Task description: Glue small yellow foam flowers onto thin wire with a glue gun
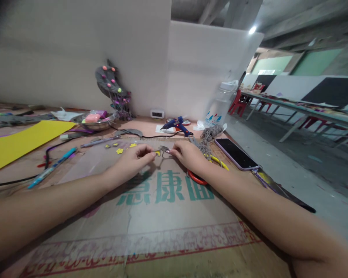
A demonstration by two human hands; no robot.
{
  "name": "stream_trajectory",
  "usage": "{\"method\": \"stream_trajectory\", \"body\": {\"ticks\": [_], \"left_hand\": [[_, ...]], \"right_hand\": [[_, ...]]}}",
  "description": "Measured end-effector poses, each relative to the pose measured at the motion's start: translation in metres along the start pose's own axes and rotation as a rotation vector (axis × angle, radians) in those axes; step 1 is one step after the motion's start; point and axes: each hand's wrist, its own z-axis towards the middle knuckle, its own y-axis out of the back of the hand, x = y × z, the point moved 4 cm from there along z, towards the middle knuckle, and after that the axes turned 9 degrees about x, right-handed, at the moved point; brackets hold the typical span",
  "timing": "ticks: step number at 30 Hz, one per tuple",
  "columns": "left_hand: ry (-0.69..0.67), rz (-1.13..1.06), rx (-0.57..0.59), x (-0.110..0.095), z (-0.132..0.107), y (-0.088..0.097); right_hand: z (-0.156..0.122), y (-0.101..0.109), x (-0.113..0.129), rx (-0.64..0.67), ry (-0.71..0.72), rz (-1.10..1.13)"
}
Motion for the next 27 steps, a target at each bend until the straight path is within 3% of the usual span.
{"method": "stream_trajectory", "body": {"ticks": [6,11,15,18,21,27], "left_hand": [[0.009,0.004,0.026,0.005,0.002,-0.002],[0.016,0.006,0.038,0.006,0.001,-0.003],[0.003,0.026,0.031,0.003,0.0,-0.003],[0.022,0.019,0.023,0.004,0.0,-0.003],[0.027,0.032,0.008,0.004,0.001,-0.002],[0.047,0.025,-0.009,0.005,0.002,-0.001]], "right_hand": [[0.004,-0.003,-0.002,0.015,0.101,0.002],[0.008,-0.009,-0.01,0.06,0.087,0.054],[0.003,-0.002,-0.01,-0.125,0.11,0.114],[0.001,0.005,-0.016,-0.264,0.036,0.33],[0.002,0.008,-0.025,-0.3,-0.059,0.507],[0.003,0.011,-0.035,-0.346,-0.118,0.472]]}}
